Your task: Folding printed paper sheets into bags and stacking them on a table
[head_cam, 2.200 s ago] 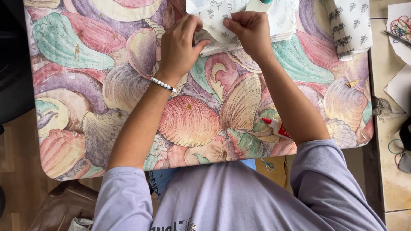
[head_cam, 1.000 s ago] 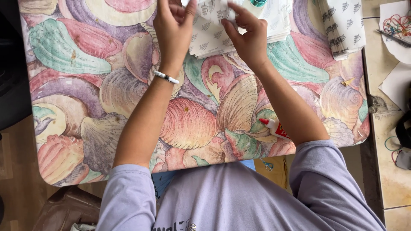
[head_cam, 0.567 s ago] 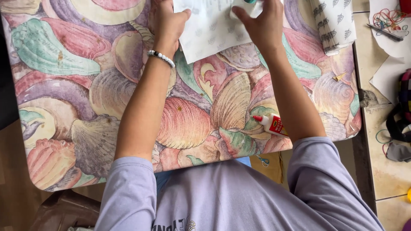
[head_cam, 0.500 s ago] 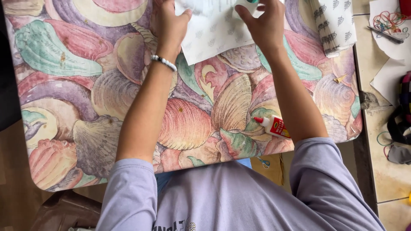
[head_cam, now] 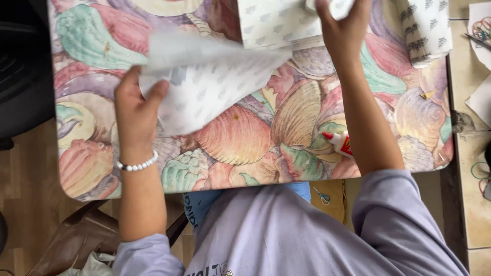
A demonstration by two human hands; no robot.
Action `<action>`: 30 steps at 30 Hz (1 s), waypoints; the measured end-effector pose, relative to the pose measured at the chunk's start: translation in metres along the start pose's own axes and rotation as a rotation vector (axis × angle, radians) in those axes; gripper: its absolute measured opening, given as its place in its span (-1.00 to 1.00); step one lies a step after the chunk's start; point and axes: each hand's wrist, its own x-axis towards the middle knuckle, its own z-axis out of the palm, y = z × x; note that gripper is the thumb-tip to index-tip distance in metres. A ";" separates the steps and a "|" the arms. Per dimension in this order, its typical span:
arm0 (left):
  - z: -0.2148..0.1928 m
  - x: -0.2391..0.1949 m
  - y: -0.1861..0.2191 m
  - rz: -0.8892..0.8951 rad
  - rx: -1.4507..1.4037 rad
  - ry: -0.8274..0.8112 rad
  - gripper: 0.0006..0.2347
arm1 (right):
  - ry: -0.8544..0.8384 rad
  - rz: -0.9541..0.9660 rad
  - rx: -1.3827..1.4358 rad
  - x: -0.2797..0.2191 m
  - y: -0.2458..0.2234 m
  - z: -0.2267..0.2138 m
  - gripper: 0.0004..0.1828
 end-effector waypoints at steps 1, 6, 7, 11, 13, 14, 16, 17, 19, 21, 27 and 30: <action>-0.002 -0.013 -0.008 -0.068 -0.092 0.051 -0.77 | 0.020 0.009 0.166 -0.013 -0.019 -0.007 -0.45; 0.001 -0.061 0.017 -0.147 -0.328 0.070 -0.85 | -0.227 0.234 0.826 -0.111 -0.106 -0.023 0.20; 0.002 -0.068 0.016 -0.170 -0.349 -0.037 -0.86 | -0.257 0.271 0.849 -0.127 -0.119 -0.021 0.28; 0.003 -0.074 0.025 -0.147 -0.284 -0.132 -0.87 | -0.295 0.074 0.687 -0.157 -0.128 -0.010 0.44; 0.004 -0.076 0.034 -0.165 -0.351 -0.043 -0.79 | -0.275 0.039 0.552 -0.163 -0.125 -0.002 0.38; 0.003 -0.082 0.039 -0.204 -0.416 0.047 -0.70 | -0.266 0.021 0.422 -0.171 -0.126 0.000 0.33; -0.007 -0.088 0.047 -0.202 -0.386 0.054 -0.73 | -0.228 0.098 0.391 -0.169 -0.127 0.001 -0.14; -0.012 -0.089 0.051 -0.193 -0.355 0.060 -0.77 | -0.186 0.169 0.361 -0.166 -0.128 0.000 -0.52; -0.018 -0.092 0.046 -0.170 -0.263 0.043 -0.74 | -0.220 0.161 0.369 -0.156 -0.135 -0.016 -0.45; -0.019 -0.098 0.037 -0.158 -0.164 0.025 -0.70 | -0.258 0.164 0.382 -0.152 -0.141 -0.033 -0.36; 0.008 -0.111 0.003 -0.303 0.006 -0.024 -0.89 | -0.486 0.096 -0.204 -0.181 -0.117 -0.117 -0.06; 0.016 -0.118 -0.008 -0.348 0.009 -0.022 -0.89 | -0.409 0.012 -0.358 -0.230 -0.057 -0.140 -0.39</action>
